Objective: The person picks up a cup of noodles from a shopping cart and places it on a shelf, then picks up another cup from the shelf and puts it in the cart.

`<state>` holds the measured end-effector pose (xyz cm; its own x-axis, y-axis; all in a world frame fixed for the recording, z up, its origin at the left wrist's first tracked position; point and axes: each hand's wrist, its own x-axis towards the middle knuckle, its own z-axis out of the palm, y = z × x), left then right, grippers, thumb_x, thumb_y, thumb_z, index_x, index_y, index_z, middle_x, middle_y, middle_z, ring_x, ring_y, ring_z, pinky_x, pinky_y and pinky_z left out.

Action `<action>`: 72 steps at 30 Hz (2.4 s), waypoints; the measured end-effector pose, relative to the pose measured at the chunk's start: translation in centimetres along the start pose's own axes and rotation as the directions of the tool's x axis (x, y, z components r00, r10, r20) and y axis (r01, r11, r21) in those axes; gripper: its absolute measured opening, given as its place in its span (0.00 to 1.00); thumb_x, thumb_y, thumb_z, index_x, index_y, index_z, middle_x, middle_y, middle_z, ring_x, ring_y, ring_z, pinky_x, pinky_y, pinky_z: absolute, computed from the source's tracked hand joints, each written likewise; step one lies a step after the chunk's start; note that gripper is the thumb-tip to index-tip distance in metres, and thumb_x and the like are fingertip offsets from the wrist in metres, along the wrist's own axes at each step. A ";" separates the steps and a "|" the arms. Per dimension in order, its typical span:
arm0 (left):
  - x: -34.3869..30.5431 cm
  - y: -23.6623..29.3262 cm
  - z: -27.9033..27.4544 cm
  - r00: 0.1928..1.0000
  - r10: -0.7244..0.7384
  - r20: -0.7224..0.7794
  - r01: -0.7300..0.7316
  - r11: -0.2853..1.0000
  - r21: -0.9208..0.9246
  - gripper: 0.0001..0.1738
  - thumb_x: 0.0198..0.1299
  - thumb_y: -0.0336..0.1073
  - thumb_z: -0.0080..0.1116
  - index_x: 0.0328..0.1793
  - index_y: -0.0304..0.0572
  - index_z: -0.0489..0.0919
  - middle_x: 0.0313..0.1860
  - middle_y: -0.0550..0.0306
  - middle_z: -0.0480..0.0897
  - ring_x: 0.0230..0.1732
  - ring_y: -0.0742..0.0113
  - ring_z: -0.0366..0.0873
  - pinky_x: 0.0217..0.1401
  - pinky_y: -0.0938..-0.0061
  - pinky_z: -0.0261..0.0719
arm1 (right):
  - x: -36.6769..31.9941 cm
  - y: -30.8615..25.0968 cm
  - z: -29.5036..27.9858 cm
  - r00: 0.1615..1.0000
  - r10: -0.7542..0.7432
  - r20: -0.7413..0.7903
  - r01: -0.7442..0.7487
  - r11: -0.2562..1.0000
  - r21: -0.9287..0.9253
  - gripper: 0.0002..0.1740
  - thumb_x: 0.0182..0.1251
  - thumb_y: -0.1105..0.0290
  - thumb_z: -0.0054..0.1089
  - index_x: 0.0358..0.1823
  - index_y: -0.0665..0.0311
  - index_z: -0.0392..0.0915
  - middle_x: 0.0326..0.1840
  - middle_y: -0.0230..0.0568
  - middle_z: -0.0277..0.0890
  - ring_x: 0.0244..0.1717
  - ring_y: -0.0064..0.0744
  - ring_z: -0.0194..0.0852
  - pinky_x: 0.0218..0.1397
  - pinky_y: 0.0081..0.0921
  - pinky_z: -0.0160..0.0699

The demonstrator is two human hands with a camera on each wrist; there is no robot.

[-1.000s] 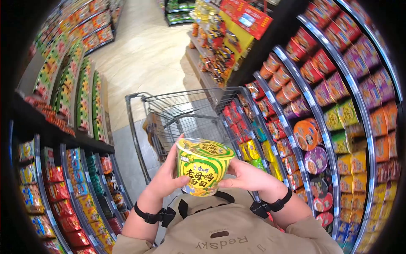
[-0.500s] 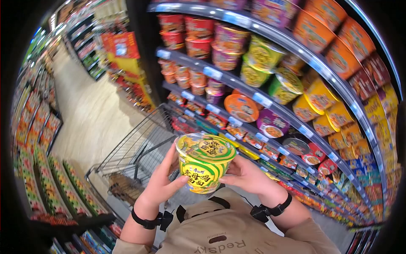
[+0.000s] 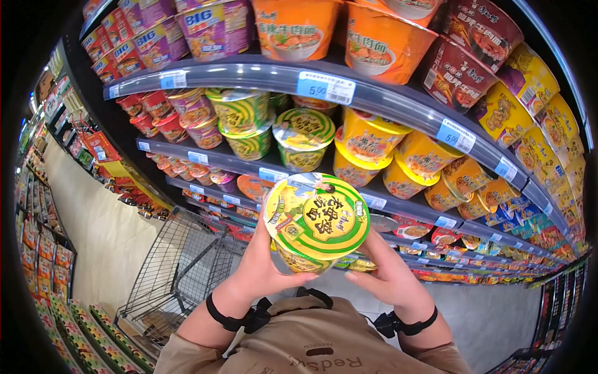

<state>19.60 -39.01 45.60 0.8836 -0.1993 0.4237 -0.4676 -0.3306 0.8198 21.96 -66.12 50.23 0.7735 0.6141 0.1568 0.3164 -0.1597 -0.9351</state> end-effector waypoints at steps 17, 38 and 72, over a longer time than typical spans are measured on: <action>9.5 -3.7 -1.9 0.977 -0.088 -0.192 0.054 0.982 -0.179 0.78 0.43 0.38 0.89 0.89 0.30 0.39 0.82 0.39 0.61 0.83 0.51 0.63 0.83 0.56 0.63 | 7.2 1.6 -4.4 0.981 -0.132 0.145 0.095 0.966 0.242 0.55 0.67 0.77 0.66 0.90 0.66 0.41 0.94 0.56 0.31 0.93 0.51 0.33 0.89 0.46 0.46; 16.0 -6.9 -3.8 0.985 -0.100 -0.139 0.092 0.994 -0.061 0.68 0.51 0.38 0.86 0.85 0.21 0.46 0.74 0.30 0.68 0.76 0.39 0.70 0.77 0.56 0.69 | 13.2 2.0 -6.2 0.990 -0.020 0.138 0.008 0.996 0.090 0.55 0.64 0.73 0.67 0.89 0.71 0.43 0.94 0.57 0.30 0.94 0.50 0.26 0.91 0.49 0.35; 6.3 -5.8 -2.7 0.960 -0.102 -0.262 0.170 0.953 0.252 0.32 0.69 0.23 0.56 0.81 0.32 0.69 0.76 0.37 0.75 0.77 0.47 0.74 0.78 0.59 0.70 | -10.9 7.9 -9.2 0.948 0.301 -0.100 -0.222 0.856 0.466 0.35 0.73 0.86 0.51 0.82 0.74 0.60 0.81 0.61 0.65 0.83 0.55 0.63 0.86 0.50 0.59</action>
<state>27.92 -35.90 44.52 0.9018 0.0839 0.4239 -0.3012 -0.5813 0.7559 21.07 -81.13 44.07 0.8837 0.4571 -0.1005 -0.1571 0.0874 -0.9837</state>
